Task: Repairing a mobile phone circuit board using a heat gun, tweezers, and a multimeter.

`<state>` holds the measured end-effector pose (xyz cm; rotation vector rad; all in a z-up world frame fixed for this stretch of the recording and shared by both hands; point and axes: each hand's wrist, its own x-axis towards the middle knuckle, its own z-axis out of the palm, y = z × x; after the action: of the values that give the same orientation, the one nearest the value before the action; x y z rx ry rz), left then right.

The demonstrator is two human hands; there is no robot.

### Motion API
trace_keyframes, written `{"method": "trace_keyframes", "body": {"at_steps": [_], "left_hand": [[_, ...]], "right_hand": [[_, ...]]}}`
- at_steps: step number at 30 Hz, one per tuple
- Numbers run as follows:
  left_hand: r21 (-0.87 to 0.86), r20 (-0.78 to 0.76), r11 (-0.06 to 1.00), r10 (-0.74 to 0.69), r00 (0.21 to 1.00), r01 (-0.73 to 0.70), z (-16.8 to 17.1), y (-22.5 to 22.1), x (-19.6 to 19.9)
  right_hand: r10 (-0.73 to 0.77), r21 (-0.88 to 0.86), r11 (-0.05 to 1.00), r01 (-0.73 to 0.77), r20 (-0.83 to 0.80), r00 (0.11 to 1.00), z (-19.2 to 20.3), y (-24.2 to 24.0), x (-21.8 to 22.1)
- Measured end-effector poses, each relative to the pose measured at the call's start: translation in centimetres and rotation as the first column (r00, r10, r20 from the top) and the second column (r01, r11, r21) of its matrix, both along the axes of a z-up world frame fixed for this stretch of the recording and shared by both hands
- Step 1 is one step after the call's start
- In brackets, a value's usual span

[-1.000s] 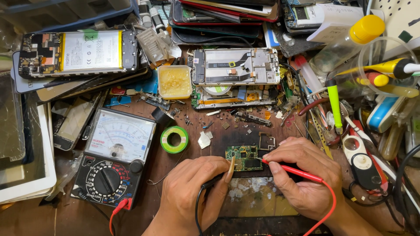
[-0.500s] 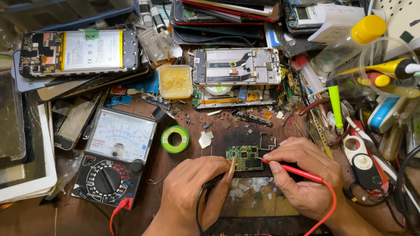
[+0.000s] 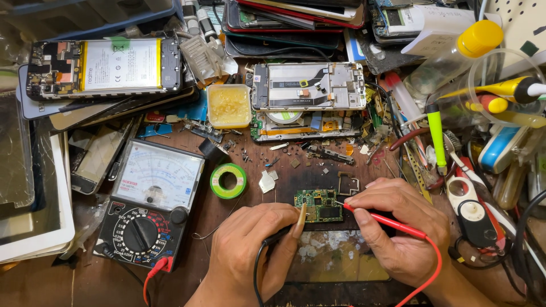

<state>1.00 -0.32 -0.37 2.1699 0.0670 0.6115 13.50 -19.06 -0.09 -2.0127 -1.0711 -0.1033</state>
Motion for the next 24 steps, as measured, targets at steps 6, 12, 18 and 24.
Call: {"method": "trace_keyframes", "body": {"at_steps": [6,12,18,24], "left_hand": [[-0.066,0.028,0.997,0.046,0.999,-0.044,0.1,0.0,0.0],[-0.102,0.05,0.995,0.02,0.999,-0.014,0.2,0.2,-0.2],[-0.067,0.058,0.998,-0.008,0.998,0.012,-0.2,0.2,-0.3],[-0.05,0.06,0.998,-0.03,0.998,0.033,-0.2,0.2,-0.5]], "right_hand": [[0.031,0.023,0.999,-0.032,0.053,0.998,-0.5,-0.8,0.2],[0.102,-0.17,0.983,-0.07,0.188,0.977,-0.3,-1.5,0.5],[0.137,-0.223,0.971,-0.088,0.215,0.967,-0.7,-1.7,0.6],[0.158,-0.218,0.971,-0.1,0.269,0.95,-0.6,-1.2,0.2]]}}
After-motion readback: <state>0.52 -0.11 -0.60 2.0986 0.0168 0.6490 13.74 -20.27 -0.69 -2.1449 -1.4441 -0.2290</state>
